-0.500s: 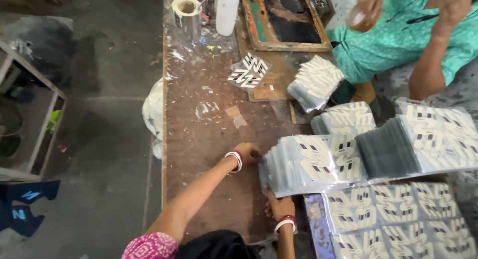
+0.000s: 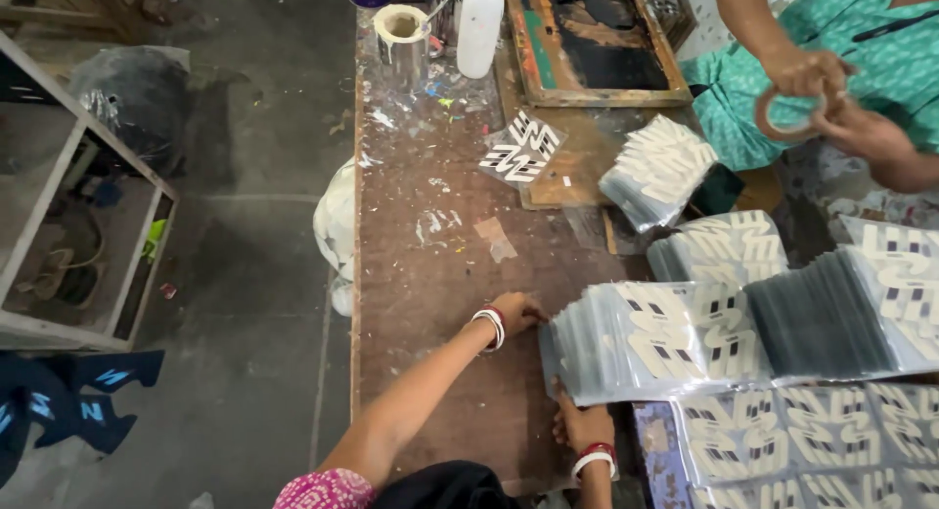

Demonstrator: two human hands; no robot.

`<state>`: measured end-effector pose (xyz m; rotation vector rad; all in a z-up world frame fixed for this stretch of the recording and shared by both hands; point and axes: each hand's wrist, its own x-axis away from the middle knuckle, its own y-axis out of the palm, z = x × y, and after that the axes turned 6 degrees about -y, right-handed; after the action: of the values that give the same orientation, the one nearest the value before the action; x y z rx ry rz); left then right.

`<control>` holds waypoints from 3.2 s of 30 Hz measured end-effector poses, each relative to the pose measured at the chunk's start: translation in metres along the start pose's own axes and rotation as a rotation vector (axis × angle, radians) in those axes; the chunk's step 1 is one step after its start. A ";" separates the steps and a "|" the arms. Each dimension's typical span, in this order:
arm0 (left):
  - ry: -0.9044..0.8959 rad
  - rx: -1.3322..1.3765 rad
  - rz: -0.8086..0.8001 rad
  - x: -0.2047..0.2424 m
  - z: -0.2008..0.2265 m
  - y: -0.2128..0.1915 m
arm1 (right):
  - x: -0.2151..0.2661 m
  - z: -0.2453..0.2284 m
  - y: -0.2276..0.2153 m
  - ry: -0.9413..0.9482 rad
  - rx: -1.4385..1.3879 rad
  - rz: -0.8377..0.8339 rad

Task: The person organizes and stacks white adhesive stickers with black geometric patterns on a wooden table. They pick up individual stickers and stacks, align them, and place them into neat piles on the table and a nearby blue shelf.

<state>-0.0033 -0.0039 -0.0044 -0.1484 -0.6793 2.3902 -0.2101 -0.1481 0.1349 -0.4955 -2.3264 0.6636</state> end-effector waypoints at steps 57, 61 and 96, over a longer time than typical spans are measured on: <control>0.006 -0.273 0.172 0.041 0.040 0.022 | -0.019 0.052 0.011 -0.143 -0.178 -0.044; 0.022 -0.221 0.208 0.046 0.041 0.022 | -0.015 0.044 0.017 -0.116 -0.123 0.026; -1.320 0.077 0.999 0.189 -0.089 -0.138 | -0.001 0.032 0.027 -0.106 0.444 0.215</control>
<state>-0.0519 0.2413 0.0008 1.5949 -1.2480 3.2506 -0.2271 -0.1375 0.0979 -0.5140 -2.1444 1.2984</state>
